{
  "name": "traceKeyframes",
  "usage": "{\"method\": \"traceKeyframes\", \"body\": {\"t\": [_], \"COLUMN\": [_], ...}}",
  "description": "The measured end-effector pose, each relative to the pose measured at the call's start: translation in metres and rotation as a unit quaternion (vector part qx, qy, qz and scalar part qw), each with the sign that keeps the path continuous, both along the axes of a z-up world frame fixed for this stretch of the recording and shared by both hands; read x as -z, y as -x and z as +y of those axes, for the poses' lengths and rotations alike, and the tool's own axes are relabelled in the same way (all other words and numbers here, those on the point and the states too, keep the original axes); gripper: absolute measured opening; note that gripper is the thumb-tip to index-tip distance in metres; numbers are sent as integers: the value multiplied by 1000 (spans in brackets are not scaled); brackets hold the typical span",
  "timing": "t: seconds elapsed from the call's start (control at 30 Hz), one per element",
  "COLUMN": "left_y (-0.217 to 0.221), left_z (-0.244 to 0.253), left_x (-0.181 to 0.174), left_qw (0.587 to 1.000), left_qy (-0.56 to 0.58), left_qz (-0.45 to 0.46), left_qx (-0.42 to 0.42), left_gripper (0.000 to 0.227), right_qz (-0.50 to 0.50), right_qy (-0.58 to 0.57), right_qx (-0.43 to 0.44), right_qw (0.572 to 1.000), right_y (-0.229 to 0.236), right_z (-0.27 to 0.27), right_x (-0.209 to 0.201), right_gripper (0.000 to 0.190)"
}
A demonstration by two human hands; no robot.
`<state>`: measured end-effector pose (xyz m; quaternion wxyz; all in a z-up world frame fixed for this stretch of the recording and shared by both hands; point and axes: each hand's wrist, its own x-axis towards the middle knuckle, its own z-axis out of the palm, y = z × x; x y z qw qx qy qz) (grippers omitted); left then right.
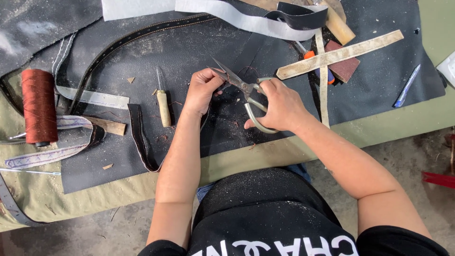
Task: Preparing thread by untangling and cutting it, then using a hand chisel to shave a long strip of wood on a workbench.
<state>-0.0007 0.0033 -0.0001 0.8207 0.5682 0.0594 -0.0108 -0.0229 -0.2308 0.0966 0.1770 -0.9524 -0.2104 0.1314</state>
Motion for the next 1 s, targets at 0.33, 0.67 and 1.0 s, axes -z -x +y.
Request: {"method": "traceKeyframes", "body": {"t": [0.33,0.67,1.0], "left_y": [3,3,-1], "left_z": [4,4,9], "left_x": [-13,-26,-7], "left_qw": [999,995,992], "left_qy": [34,90,124], "left_qz": [-5,-16,-19], "left_qx": [-8,-36,-22], "left_gripper": [9,5,7], "right_qz": [67,200,344], "right_qy": [-42,-343,-390], "right_qx": [6,75,-2], "right_qw": [997,915,854], "right_y": [-6,5,44], "right_z": [10,-1,-46], "right_x": [8,51,42], "right_gripper": [87,43,114]}}
